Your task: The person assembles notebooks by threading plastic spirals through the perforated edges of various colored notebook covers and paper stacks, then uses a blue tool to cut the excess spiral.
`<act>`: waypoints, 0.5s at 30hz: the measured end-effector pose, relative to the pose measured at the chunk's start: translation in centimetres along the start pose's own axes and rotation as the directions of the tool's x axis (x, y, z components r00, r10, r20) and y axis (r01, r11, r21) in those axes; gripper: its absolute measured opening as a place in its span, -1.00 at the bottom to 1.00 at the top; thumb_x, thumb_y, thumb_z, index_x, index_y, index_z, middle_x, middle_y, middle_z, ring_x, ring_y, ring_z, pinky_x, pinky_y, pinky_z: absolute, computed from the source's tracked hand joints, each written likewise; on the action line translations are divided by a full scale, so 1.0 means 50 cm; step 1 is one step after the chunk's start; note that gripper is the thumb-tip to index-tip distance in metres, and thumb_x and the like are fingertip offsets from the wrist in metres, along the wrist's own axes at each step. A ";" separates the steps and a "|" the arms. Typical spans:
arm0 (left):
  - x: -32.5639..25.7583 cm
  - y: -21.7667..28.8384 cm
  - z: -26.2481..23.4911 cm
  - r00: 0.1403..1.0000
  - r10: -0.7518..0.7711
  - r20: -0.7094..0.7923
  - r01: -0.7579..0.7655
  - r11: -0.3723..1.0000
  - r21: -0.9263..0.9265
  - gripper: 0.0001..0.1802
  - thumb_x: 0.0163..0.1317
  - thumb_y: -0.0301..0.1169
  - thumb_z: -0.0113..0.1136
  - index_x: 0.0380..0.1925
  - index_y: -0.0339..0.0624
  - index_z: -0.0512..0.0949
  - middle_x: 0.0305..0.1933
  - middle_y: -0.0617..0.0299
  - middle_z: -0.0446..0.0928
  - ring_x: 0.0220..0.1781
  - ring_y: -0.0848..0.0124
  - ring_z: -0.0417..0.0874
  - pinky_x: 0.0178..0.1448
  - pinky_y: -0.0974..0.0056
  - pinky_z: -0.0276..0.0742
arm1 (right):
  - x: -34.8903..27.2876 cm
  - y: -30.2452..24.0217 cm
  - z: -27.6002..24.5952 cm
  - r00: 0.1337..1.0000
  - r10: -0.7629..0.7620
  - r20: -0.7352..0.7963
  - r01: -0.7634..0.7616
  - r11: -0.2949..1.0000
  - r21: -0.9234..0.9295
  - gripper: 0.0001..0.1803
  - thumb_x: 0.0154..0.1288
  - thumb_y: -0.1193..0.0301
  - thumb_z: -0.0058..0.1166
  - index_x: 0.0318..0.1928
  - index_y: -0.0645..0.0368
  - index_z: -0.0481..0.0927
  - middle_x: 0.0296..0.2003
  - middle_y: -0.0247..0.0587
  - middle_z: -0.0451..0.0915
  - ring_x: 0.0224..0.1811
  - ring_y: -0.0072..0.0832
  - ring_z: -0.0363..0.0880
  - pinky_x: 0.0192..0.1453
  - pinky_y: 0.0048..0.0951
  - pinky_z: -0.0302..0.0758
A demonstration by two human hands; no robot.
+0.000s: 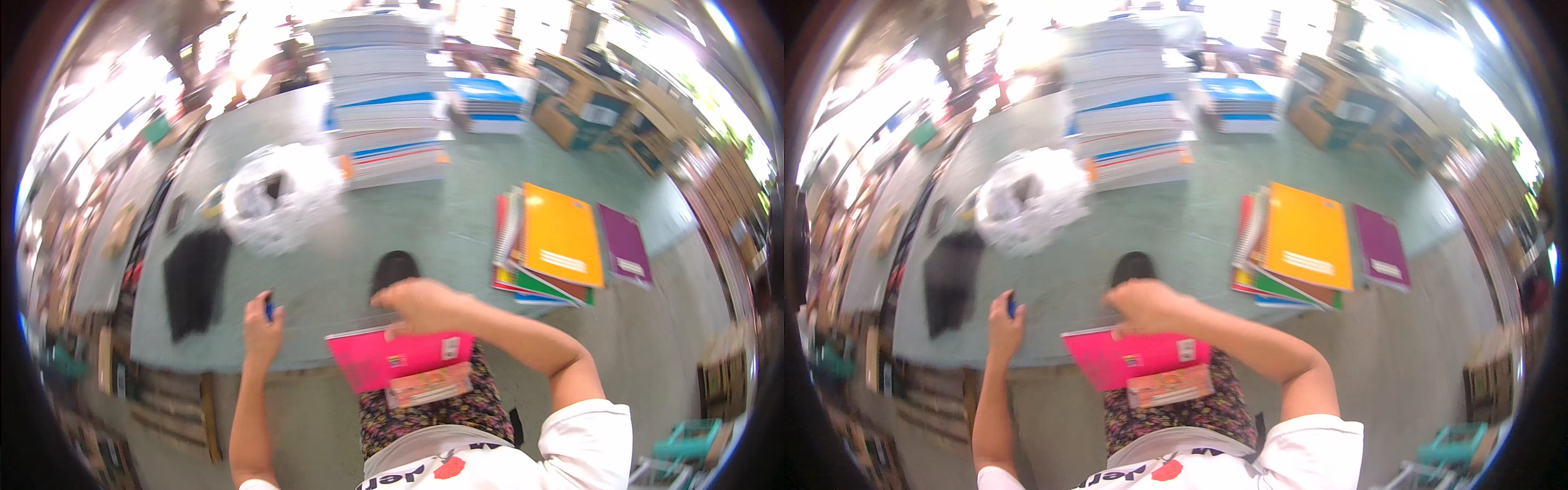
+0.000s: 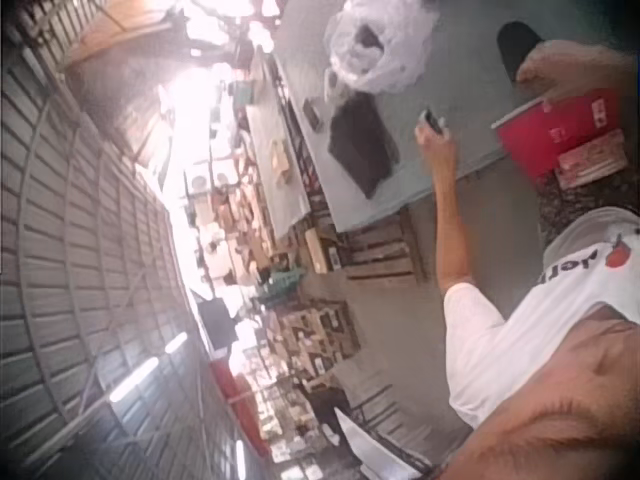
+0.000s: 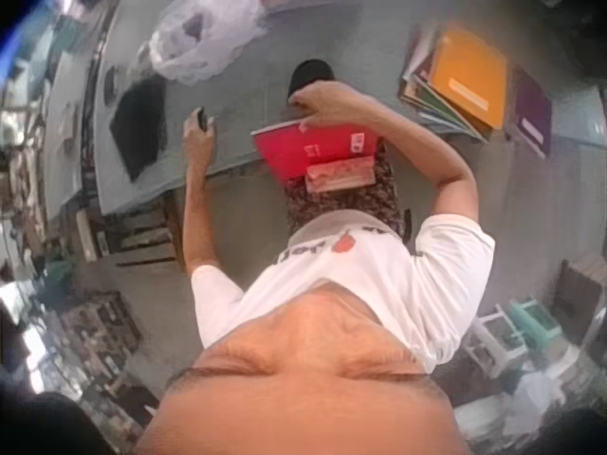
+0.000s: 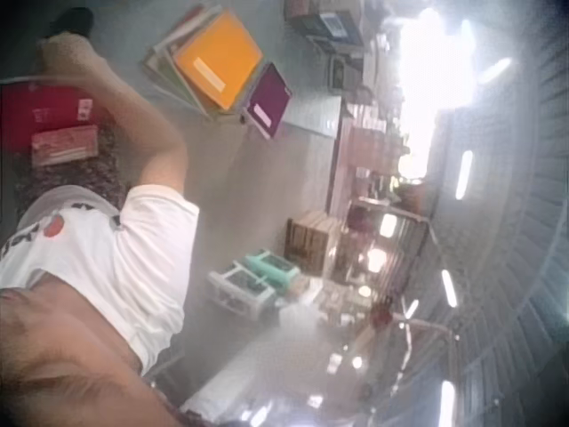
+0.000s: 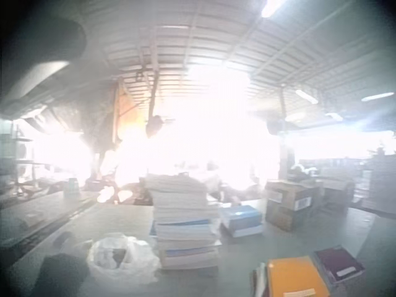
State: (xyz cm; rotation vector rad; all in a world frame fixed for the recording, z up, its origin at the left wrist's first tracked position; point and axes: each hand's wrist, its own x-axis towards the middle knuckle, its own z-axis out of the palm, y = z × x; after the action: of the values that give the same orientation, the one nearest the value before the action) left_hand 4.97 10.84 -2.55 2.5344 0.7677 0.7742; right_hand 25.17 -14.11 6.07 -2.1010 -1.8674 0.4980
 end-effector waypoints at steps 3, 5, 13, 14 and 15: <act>0.008 -0.050 0.066 0.994 0.096 0.045 -0.106 0.912 0.397 -0.47 0.11 -0.16 0.20 0.00 -0.28 0.43 -0.11 -0.06 0.45 -0.11 -0.01 0.47 0.05 0.07 0.37 | -0.115 0.044 0.121 0.989 0.147 0.004 -0.147 0.989 -0.022 -0.58 0.10 0.24 0.16 -0.10 0.24 0.48 -0.25 -0.02 0.57 -0.11 -0.10 0.54 -0.08 -0.19 0.47; 0.033 0.061 0.084 0.969 0.236 0.072 -0.245 0.951 0.188 -0.45 0.13 -0.11 0.18 0.02 -0.27 0.43 -0.04 -0.05 0.44 -0.07 0.03 0.48 0.08 0.09 0.36 | -0.177 0.067 0.114 0.977 0.196 -0.084 -0.195 0.981 0.022 -0.64 0.12 0.27 0.14 -0.14 0.23 0.48 -0.28 -0.05 0.58 -0.14 -0.10 0.55 -0.13 -0.17 0.48; 0.098 0.532 -0.044 0.844 0.502 0.189 -0.026 0.389 -0.921 -0.48 0.14 -0.26 0.20 0.09 -0.21 0.42 0.20 0.01 0.36 0.13 0.30 0.47 0.17 0.20 0.39 | -0.406 0.135 -0.192 0.627 0.049 -0.778 0.077 0.989 0.124 -0.72 0.00 0.65 0.14 -0.21 0.17 0.53 -0.37 -0.21 0.54 -0.21 -0.28 0.54 -0.12 -0.35 0.43; 0.114 0.575 -0.036 0.770 0.608 0.191 -0.255 0.568 -0.782 -0.46 0.09 -0.36 0.21 0.12 -0.19 0.39 0.19 0.01 0.38 0.14 0.31 0.47 0.16 0.20 0.41 | -0.431 0.165 -0.224 0.561 0.041 -0.827 0.059 0.994 0.089 -0.67 -0.04 0.72 0.12 -0.22 0.15 0.54 -0.31 -0.28 0.56 -0.12 -0.32 0.52 -0.02 -0.36 0.41; 0.128 0.619 -0.020 0.683 0.696 0.222 -0.483 0.659 -0.577 -0.41 0.03 -0.46 0.21 0.14 -0.18 0.36 0.18 0.02 0.39 0.15 0.33 0.48 0.16 0.20 0.42 | -0.453 0.189 -0.265 0.467 -0.042 -0.883 0.060 0.998 -0.015 -0.64 -0.05 0.75 0.09 -0.21 0.11 0.56 -0.21 -0.30 0.58 0.00 -0.31 0.49 0.09 -0.37 0.38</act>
State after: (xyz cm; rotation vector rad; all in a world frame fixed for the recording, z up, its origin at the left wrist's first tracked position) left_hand 20.87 -9.24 16.02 2.3301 -0.4332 0.4586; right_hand 37.10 -37.52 15.41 -1.6985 -1.2290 -0.5541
